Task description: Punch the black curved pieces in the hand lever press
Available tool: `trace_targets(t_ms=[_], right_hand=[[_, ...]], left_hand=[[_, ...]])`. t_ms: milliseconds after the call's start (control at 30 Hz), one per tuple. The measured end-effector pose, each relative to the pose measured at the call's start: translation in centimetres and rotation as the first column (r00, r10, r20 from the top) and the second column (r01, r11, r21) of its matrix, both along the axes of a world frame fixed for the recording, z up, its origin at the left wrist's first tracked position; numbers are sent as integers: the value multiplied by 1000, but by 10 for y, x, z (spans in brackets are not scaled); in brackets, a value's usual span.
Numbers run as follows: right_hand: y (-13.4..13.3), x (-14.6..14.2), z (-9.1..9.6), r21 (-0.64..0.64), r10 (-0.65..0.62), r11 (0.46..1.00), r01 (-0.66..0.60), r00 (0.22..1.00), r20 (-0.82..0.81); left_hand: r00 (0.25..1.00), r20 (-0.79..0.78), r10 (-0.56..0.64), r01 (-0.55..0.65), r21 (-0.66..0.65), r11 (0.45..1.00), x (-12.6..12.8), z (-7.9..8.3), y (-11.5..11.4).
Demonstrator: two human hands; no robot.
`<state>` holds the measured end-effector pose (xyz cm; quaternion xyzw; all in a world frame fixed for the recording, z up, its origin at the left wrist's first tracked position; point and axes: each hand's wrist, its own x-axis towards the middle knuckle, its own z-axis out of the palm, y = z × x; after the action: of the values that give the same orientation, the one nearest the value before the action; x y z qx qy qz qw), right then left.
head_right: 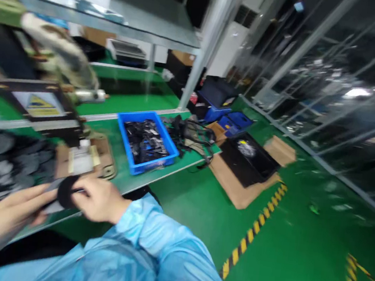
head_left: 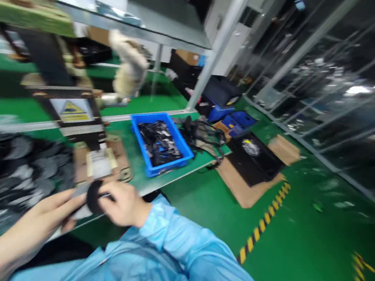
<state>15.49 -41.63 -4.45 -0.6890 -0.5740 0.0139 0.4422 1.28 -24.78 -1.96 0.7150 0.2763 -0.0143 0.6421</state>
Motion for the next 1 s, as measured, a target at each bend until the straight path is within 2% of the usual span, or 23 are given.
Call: trace_targets(t_ms=[67, 133, 167, 233, 300, 367, 433, 533, 600, 667, 733, 833, 900, 1000], right_hand=[[-5, 8, 6, 92, 22, 995, -27, 999, 46], [-5, 17, 5, 145, 73, 987, -74, 997, 14], [-4, 21, 3, 162, 88, 983, -87, 996, 0], [-2, 24, 1, 179, 101, 979, -99, 995, -6], [-2, 23, 0, 182, 109, 977, -109, 994, 11], [-3, 20, 2, 177, 117, 977, -121, 993, 33], [-4, 17, 4, 171, 128, 976, -135, 990, 51], [-5, 14, 8, 164, 140, 975, -148, 988, 60], [-5, 13, 11, 152, 134, 978, -141, 989, 53], [-4, 15, 12, 130, 117, 984, -122, 992, 43], [-5, 18, 11, 104, 82, 991, -82, 997, 5], [-10, 26, 9, 90, 12, 996, -5, 997, -76], [-17, 29, 8, 98, -4, 995, 14, 995, -103], [-26, 32, 12, 94, 32, 995, -22, 993, -112]], left_hand=[[1000, 16, -6, 7, -65, 998, 4, 16, -5], [991, 112, 72, -69, -31, 997, 8, 25, -9], [970, 198, 140, -150, 36, 988, 9, 28, -10], [923, 345, 168, -246, 196, 949, 8, 31, -13], [905, 413, 97, -255, 345, 903, 5, 32, -16], [905, 422, 47, -238, 412, 879, 4, 31, -17], [904, 416, 94, -256, 352, 900, 5, 28, -17], [913, 347, 213, -252, 69, 965, 6, 22, -17], [950, 259, 172, -147, -114, 983, 4, 21, -16], [975, 206, 86, -42, -211, 977, 2, 21, -10], [973, 203, 111, -64, -224, 972, 2, 22, 3], [928, 211, 306, -265, -203, 943, 18, 24, 42], [890, 157, 429, -392, -218, 894, 44, 27, 77], [827, 87, 556, -524, -238, 817, 101, 40, 127]])
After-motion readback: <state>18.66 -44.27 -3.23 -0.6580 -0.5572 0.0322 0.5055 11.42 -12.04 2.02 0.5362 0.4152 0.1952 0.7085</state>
